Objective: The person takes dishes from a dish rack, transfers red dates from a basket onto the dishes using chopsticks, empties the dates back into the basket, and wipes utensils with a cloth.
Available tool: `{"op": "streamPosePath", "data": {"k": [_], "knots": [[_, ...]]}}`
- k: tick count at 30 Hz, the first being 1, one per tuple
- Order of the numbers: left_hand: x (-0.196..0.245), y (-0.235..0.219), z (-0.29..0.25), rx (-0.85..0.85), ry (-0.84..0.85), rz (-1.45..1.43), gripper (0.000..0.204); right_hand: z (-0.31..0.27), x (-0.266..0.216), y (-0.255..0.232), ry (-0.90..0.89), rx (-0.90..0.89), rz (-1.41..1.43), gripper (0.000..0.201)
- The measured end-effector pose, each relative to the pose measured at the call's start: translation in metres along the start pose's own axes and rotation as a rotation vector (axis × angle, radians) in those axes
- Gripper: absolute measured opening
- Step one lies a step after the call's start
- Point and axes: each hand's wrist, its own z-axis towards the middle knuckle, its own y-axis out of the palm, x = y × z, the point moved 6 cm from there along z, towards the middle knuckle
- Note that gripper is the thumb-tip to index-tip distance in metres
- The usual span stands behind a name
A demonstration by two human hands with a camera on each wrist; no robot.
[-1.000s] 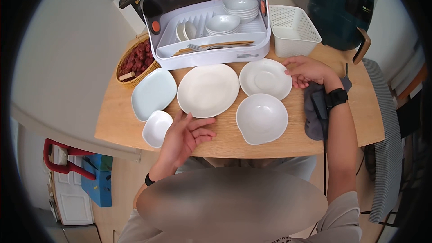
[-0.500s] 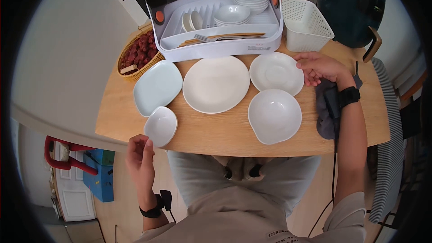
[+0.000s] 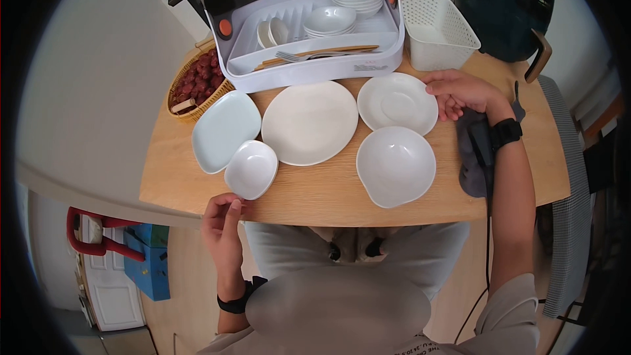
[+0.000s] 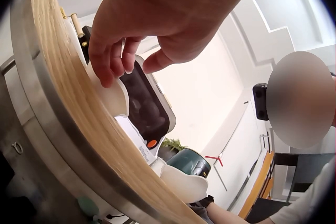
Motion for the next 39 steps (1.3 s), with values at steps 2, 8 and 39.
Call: {"op": "streamPosePath", "data": {"k": [2,8,39], "knots": [[-0.001,-0.001,-0.004,0.007,0.019,0.044,0.007,0.000,0.000,0.002,-0.005,-0.024,0.015,0.041],[0.032,0.078,-0.042,-0.666,-0.171,-0.159,0.021,-0.002,-0.001,0.002,0.011,0.000,-0.009,0.037],[0.073,0.105,0.000,-0.806,-0.229,-0.101,0.044,-0.006,-0.010,0.007,0.012,0.075,-0.047,0.038]]}}
